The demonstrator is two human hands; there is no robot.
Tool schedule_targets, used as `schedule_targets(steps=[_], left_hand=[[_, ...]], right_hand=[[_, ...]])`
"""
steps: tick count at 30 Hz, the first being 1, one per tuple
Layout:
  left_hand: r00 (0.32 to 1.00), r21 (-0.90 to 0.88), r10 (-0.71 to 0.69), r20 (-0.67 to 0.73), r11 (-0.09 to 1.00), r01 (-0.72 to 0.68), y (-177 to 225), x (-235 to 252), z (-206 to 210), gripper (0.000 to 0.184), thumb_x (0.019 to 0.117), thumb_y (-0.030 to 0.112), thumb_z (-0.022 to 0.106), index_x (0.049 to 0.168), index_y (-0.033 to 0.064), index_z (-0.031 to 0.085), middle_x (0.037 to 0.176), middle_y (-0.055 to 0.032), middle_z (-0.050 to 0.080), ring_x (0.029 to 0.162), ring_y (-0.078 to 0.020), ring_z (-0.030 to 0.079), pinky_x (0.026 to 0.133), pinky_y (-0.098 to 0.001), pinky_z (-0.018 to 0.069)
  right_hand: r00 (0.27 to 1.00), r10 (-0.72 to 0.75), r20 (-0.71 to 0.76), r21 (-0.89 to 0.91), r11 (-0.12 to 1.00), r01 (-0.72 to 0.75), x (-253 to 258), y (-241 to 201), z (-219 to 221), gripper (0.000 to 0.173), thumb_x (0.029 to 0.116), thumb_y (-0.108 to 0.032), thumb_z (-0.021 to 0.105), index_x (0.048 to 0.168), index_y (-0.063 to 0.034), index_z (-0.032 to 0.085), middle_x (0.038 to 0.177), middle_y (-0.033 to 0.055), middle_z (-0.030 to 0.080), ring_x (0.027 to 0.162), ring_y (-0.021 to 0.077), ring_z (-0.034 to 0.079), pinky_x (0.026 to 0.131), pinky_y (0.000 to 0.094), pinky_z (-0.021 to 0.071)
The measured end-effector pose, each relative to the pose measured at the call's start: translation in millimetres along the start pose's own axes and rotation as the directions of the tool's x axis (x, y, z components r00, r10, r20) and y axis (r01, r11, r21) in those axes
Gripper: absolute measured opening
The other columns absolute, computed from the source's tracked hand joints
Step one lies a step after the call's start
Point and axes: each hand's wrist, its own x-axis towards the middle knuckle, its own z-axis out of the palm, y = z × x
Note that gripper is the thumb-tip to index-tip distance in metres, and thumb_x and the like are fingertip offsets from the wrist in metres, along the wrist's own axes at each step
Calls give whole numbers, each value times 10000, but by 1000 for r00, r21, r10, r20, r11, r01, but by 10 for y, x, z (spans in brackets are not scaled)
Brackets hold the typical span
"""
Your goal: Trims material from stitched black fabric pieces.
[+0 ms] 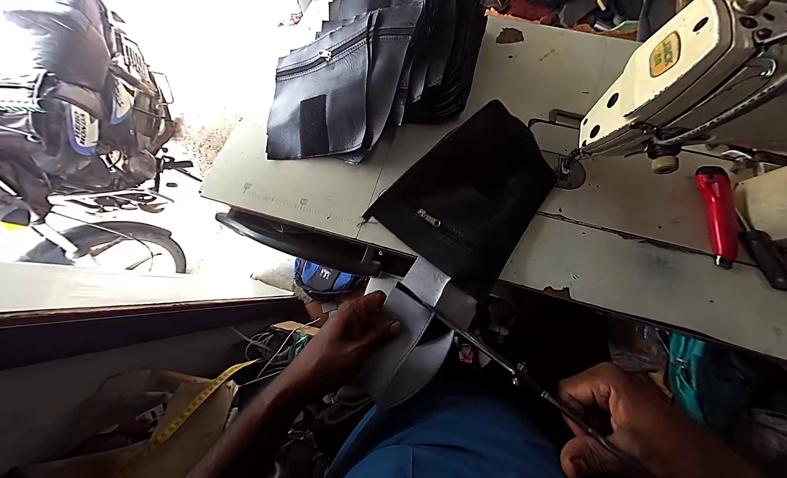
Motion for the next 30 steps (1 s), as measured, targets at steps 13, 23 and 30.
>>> schedule_targets(steps=[13, 23, 30], left_hand=[[999, -111, 0, 52, 994, 6, -115, -147, -64, 251, 1024, 217, 641, 1177, 18, 637, 1001, -159, 730, 883, -232, 737, 816, -377, 625], [997, -156, 30, 68, 988, -20, -170, -217, -67, 259, 1037, 204, 622, 1216, 17, 614, 1029, -163, 720, 906, -236, 733, 839, -380, 621], [997, -168, 14, 80, 986, 0, -172, -183, -88, 243, 1034, 188, 622, 1206, 17, 619, 1016, -167, 721, 897, -238, 735, 833, -379, 622]], right_hand=[[997, -17, 72, 223, 975, 0, 51, 198, 177, 485, 788, -562, 846, 671, -153, 612, 527, -51, 515, 426, 34, 474, 388, 199, 370], [992, -37, 123, 342, 940, -8, 94, 277, 200, 476, 807, -568, 828, 690, -149, 634, 546, -38, 557, 437, 41, 519, 396, 197, 419], [997, -17, 69, 238, 971, 0, 99, 226, 199, 472, 778, -533, 865, 653, -158, 609, 522, -50, 534, 416, 30, 485, 377, 196, 382]])
